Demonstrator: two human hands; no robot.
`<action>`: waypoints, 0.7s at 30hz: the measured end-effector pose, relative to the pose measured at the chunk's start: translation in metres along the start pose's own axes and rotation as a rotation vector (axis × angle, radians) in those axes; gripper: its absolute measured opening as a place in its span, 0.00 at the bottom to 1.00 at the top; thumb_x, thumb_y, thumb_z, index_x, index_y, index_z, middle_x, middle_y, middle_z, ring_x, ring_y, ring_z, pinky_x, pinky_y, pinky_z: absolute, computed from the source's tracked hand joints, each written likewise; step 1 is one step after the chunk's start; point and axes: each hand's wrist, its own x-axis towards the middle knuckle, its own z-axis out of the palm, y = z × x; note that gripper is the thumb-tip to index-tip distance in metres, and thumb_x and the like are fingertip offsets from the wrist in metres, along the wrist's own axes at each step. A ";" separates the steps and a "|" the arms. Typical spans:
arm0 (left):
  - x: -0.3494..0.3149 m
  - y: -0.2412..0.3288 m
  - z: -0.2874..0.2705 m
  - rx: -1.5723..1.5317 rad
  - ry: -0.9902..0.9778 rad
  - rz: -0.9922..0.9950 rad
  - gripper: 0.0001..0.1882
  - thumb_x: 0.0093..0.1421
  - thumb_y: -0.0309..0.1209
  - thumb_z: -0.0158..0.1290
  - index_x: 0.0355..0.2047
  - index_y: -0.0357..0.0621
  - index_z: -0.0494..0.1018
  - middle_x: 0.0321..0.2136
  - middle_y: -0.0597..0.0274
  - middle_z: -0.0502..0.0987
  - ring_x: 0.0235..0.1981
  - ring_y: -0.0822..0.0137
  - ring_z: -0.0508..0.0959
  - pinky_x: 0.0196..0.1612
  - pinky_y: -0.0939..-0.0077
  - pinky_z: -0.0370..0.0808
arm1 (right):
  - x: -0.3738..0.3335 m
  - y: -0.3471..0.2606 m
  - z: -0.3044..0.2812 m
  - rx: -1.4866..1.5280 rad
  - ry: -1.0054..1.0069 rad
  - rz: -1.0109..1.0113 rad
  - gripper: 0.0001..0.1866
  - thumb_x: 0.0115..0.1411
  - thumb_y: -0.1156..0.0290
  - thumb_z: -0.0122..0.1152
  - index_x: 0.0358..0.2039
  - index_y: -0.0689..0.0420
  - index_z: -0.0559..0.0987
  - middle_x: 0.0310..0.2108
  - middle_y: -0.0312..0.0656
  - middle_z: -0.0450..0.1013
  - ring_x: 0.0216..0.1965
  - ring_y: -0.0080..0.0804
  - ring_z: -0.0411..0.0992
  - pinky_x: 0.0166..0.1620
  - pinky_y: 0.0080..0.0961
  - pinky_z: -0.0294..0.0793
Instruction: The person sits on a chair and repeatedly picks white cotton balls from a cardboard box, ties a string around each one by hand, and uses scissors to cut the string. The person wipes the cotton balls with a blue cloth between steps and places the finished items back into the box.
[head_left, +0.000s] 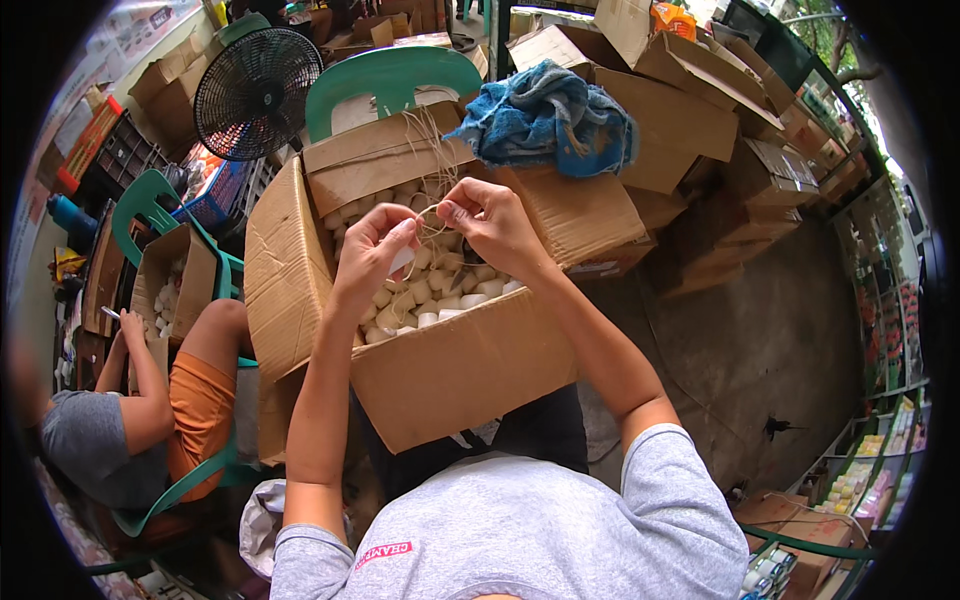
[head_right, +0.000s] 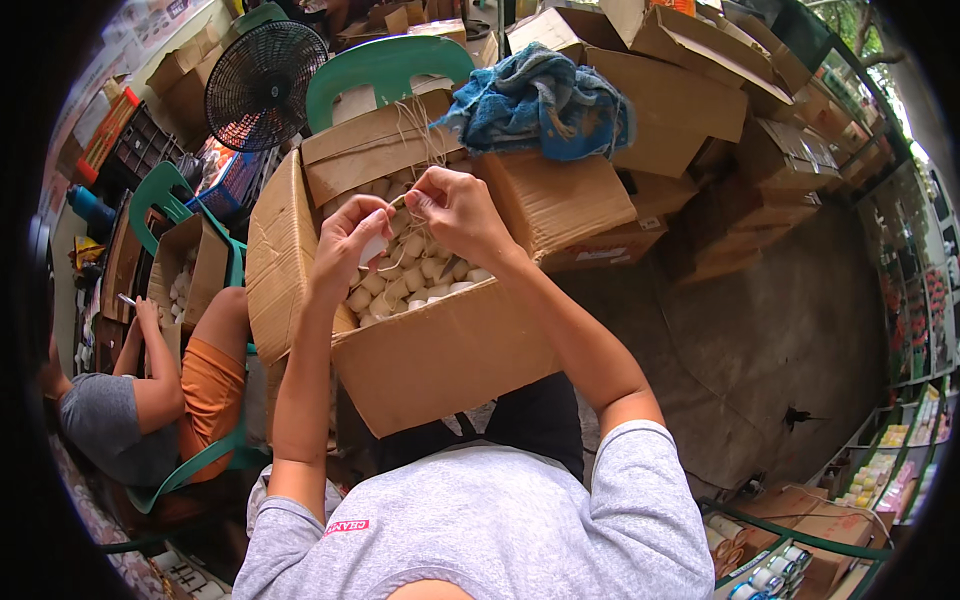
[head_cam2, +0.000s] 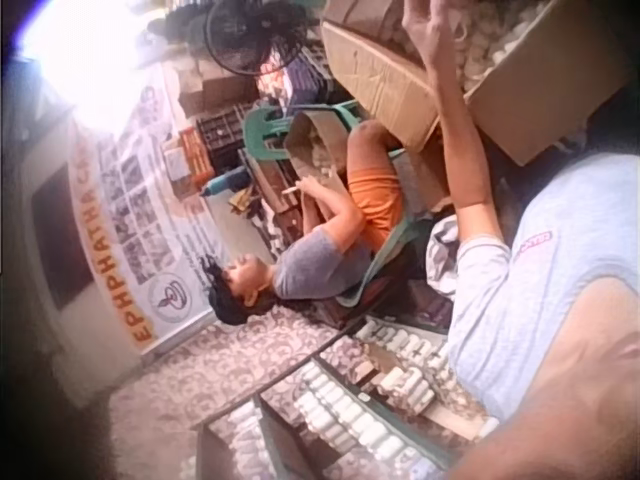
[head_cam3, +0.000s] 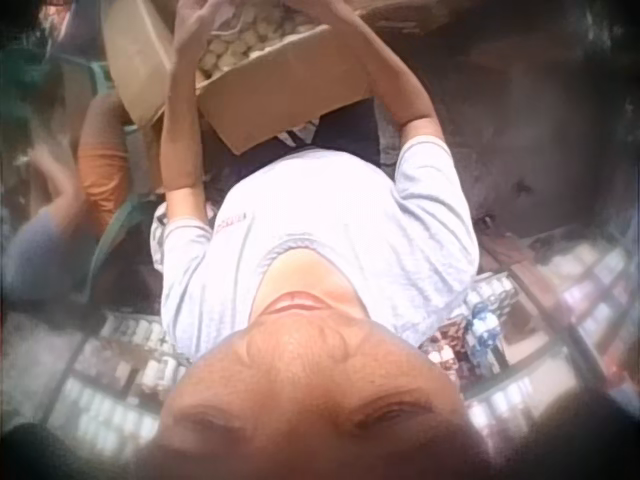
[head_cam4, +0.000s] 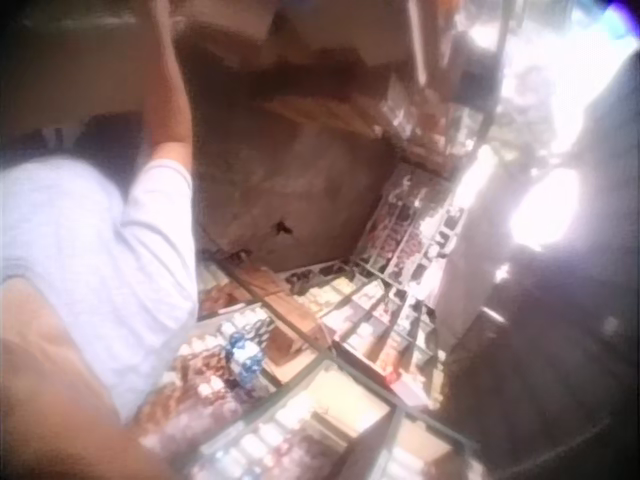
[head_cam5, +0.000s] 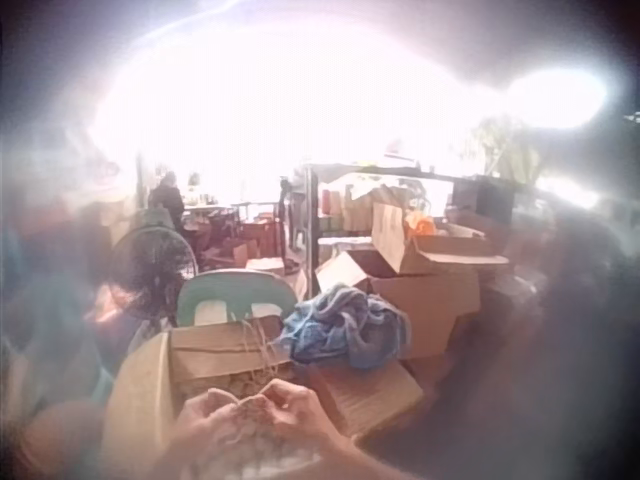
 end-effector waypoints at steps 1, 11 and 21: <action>-0.001 -0.001 0.005 0.015 0.061 0.080 0.10 0.64 0.37 0.53 0.36 0.43 0.76 0.30 0.69 0.73 0.22 0.82 0.72 0.18 0.88 0.67 | 0.000 0.004 0.000 0.003 0.033 -0.011 0.08 0.60 0.69 0.63 0.30 0.62 0.80 0.27 0.35 0.77 0.31 0.14 0.71 0.33 0.16 0.70; 0.000 -0.030 0.011 -0.039 0.011 0.036 0.12 0.63 0.39 0.56 0.32 0.43 0.78 0.34 0.72 0.69 0.23 0.83 0.70 0.20 0.88 0.67 | -0.026 0.020 0.027 -0.148 0.169 -0.400 0.09 0.47 0.86 0.63 0.26 0.59 0.77 0.26 0.40 0.73 0.33 0.36 0.73 0.32 0.27 0.74; -0.003 -0.030 0.007 -0.014 -0.080 0.055 0.05 0.64 0.31 0.51 0.38 0.44 0.68 0.28 0.70 0.73 0.26 0.81 0.73 0.21 0.85 0.68 | -0.032 0.022 0.038 0.150 0.144 -0.117 0.06 0.54 0.85 0.60 0.29 0.60 0.76 0.28 0.37 0.76 0.32 0.27 0.75 0.35 0.23 0.75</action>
